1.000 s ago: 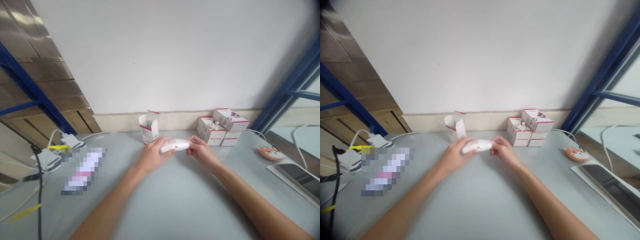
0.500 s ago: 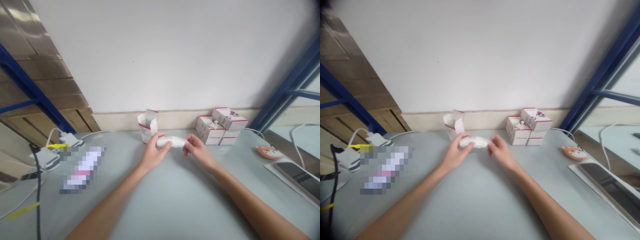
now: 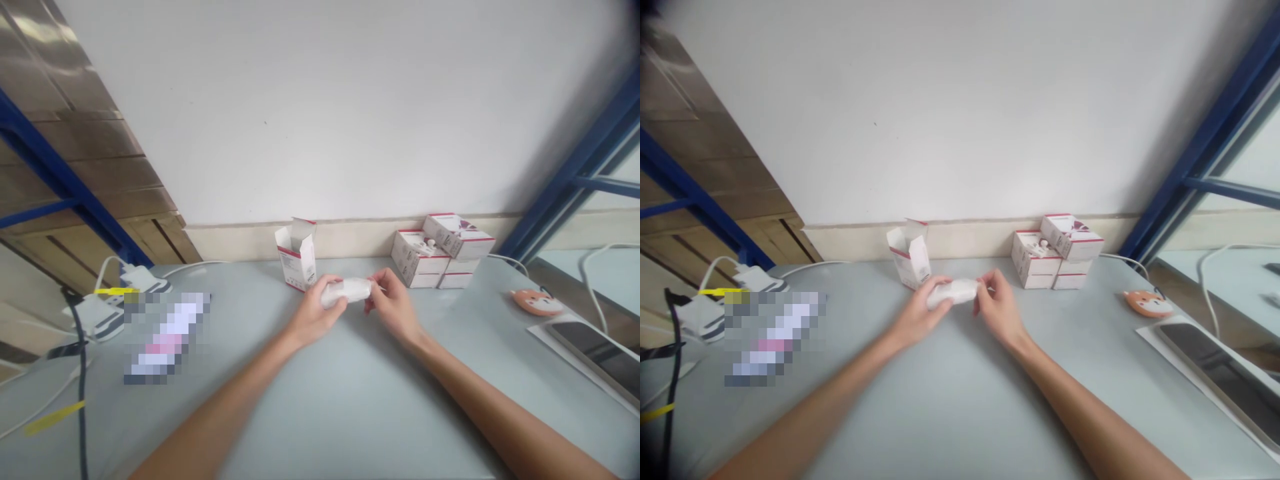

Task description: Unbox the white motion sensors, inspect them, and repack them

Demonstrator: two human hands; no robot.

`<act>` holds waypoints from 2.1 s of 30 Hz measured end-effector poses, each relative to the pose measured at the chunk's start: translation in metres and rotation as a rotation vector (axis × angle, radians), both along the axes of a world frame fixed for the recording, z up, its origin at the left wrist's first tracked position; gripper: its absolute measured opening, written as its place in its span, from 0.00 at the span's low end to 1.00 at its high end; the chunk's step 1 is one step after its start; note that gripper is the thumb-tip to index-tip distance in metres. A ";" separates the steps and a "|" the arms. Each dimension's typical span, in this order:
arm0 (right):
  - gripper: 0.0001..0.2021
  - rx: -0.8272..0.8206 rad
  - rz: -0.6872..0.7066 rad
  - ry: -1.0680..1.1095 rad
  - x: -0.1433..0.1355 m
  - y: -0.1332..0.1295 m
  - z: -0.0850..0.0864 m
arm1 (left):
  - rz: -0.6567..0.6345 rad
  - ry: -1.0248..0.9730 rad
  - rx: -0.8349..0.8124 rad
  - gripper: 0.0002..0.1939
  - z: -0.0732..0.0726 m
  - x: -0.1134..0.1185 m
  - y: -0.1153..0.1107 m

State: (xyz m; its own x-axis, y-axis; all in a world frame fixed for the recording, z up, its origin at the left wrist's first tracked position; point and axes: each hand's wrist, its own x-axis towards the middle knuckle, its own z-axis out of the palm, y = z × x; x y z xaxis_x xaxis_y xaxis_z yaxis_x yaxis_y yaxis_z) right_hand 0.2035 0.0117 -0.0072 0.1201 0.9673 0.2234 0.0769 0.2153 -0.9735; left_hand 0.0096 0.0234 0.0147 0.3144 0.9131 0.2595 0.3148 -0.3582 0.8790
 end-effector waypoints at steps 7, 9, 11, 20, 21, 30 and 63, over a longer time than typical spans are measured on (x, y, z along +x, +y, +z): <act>0.15 0.035 0.028 -0.095 -0.003 -0.007 0.003 | 0.130 -0.123 -0.100 0.16 0.002 0.007 -0.004; 0.14 0.047 0.033 -0.114 -0.005 -0.009 0.003 | 0.141 -0.125 -0.118 0.15 0.004 0.005 -0.003; 0.13 0.053 0.044 -0.131 -0.007 -0.010 0.004 | 0.142 -0.125 -0.133 0.14 0.006 0.003 -0.001; 0.14 0.007 0.032 -0.082 0.010 0.000 0.014 | -0.099 -0.051 -0.098 0.27 0.005 -0.007 0.001; 0.15 -0.001 0.044 -0.076 0.015 0.002 0.016 | -0.095 -0.055 -0.078 0.29 0.003 -0.006 0.002; 0.21 0.031 0.113 -0.191 0.029 0.005 0.028 | -0.032 -0.368 -0.466 0.27 0.019 -0.005 0.002; 0.43 0.240 0.370 -0.418 -0.001 -0.018 0.014 | 0.081 -0.437 -0.458 0.29 0.017 -0.008 0.005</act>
